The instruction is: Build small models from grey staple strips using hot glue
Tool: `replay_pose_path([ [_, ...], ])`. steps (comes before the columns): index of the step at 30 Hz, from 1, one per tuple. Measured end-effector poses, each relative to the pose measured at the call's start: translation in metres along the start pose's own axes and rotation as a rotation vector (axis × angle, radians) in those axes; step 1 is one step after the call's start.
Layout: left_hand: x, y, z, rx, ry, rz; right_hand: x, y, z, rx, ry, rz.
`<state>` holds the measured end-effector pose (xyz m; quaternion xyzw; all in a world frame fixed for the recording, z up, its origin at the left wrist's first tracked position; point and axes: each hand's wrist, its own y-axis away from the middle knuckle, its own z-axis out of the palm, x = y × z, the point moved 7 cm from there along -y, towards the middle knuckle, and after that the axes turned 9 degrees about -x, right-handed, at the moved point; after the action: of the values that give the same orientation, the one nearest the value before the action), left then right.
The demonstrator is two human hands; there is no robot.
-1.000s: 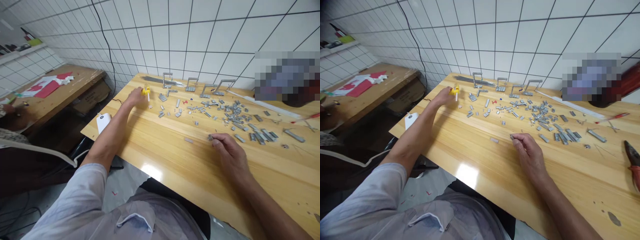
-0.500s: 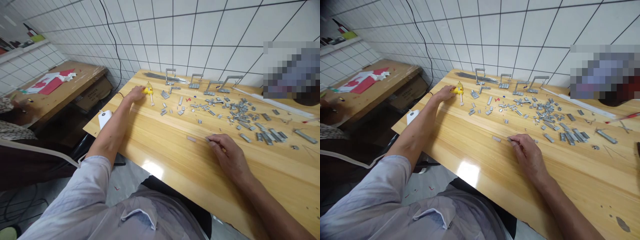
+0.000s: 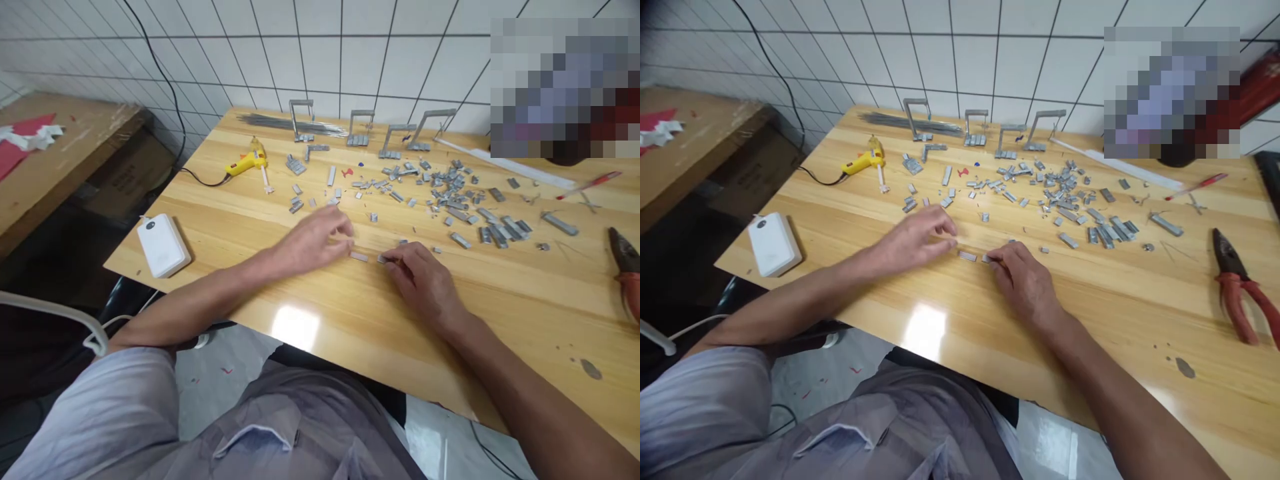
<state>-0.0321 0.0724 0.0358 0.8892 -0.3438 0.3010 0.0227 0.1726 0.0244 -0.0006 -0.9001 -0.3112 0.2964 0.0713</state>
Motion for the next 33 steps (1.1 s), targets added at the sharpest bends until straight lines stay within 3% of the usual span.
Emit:
replay_pose_path([
  [3,0.01,0.006,0.038,-0.123,-0.029,0.041,-0.001,0.001,0.002,-0.001,0.05,0.003],
  [6,0.003,0.006,0.052,-0.132,-0.095,0.046,-0.001,0.002,0.006,-0.03,0.097,0.016],
  [11,0.001,0.002,0.056,-0.117,-0.094,0.044,-0.001,0.002,0.011,-0.081,0.164,0.049],
  [33,0.002,0.002,0.057,-0.105,-0.048,0.096,-0.006,-0.002,0.013,-0.075,0.235,0.048],
])
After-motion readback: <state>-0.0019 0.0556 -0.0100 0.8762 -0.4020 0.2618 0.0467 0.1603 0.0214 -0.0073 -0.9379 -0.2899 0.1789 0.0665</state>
